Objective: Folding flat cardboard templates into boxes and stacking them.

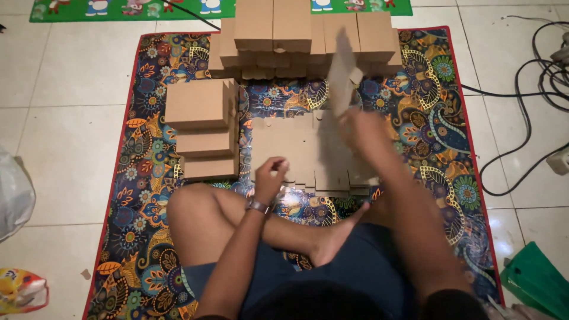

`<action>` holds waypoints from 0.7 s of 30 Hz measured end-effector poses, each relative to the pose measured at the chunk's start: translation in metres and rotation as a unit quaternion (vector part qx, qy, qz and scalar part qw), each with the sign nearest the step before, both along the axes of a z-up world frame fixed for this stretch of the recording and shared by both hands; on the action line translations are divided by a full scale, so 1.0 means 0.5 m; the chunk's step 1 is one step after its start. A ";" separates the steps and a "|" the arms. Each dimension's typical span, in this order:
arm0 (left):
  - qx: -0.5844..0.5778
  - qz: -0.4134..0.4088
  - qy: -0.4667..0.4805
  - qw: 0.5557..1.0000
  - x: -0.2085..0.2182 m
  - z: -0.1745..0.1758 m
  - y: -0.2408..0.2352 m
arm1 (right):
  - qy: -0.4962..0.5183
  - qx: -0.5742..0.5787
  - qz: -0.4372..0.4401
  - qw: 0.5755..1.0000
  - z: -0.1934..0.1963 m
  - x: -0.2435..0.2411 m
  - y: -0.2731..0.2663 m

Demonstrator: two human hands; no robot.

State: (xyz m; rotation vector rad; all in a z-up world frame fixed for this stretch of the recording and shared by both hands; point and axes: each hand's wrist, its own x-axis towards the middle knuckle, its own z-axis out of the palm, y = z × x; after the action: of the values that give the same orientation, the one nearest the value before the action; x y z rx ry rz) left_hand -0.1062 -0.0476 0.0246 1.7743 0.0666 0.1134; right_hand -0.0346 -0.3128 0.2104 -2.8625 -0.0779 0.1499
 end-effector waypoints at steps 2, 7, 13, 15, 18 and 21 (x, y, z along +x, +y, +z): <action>-0.161 -0.067 0.060 0.983 0.006 -0.035 -0.011 | 0.046 0.042 0.007 0.998 0.009 -0.048 0.116; -0.306 -0.061 0.259 0.914 0.019 -0.068 -0.020 | 0.180 0.206 0.115 0.955 -0.179 -0.090 0.216; -0.014 -0.003 0.275 0.961 0.038 -0.180 0.017 | 0.188 0.214 0.119 0.951 -0.313 -0.063 0.049; 0.115 -0.003 0.231 0.966 0.046 -0.191 0.013 | 0.169 0.085 0.035 0.981 -0.375 -0.038 -0.041; 0.137 0.050 0.190 0.971 0.043 -0.109 0.020 | 0.229 0.054 -0.114 0.965 -0.481 -0.020 -0.122; 0.121 0.074 0.169 0.975 0.039 -0.090 0.024 | 0.258 0.114 -0.081 0.956 -0.506 -0.014 -0.153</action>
State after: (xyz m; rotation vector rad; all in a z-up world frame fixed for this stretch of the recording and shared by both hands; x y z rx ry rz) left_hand -0.0869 -0.0356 -0.0207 2.0168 0.4482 -0.0791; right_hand -0.0416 -0.3894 -0.0429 -2.4957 0.2276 0.7886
